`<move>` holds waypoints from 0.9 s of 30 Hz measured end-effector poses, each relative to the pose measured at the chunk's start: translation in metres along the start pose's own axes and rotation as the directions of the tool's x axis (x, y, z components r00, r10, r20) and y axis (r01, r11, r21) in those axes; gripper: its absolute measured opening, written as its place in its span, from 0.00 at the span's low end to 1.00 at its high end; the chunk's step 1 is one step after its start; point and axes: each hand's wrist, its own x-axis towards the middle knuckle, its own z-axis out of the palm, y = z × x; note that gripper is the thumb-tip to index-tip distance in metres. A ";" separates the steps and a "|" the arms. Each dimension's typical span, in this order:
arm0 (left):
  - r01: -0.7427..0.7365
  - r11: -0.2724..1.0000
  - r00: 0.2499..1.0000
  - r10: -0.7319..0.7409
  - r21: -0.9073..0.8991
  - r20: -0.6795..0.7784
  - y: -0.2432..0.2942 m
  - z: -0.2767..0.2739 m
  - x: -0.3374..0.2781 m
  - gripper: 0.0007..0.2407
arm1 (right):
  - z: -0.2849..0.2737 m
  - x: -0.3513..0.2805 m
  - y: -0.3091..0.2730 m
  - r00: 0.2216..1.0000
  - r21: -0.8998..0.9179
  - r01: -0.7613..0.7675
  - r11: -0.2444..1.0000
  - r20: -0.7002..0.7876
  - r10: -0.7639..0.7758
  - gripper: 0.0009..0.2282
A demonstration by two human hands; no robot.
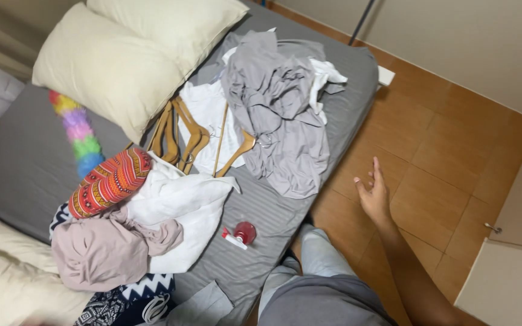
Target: The person folds a purple striped cloth and a dark blue cloth, placing them on a wooden clothing rack. They then pick up multiple wooden hangers from a bed and hang them on the rack.
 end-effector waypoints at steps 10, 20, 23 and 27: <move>-0.083 0.826 0.827 -0.254 0.557 0.501 -0.169 0.433 0.087 0.20 | 0.255 0.103 0.037 0.753 0.049 -0.338 0.940 0.614 0.239 0.31; -0.014 0.697 0.840 -0.381 0.717 0.387 -0.225 0.528 0.168 0.22 | 0.450 0.188 0.123 0.774 0.185 -0.507 0.842 0.528 0.350 0.27; 0.047 0.696 0.878 -0.371 0.717 0.303 -0.240 0.526 0.184 0.22 | 0.443 0.185 0.105 0.738 0.154 -0.566 0.810 0.534 0.414 0.13; 0.088 0.702 0.901 -0.359 0.706 0.244 -0.256 0.527 0.194 0.21 | 0.411 0.165 0.023 0.764 0.176 -0.388 0.905 0.610 0.209 0.09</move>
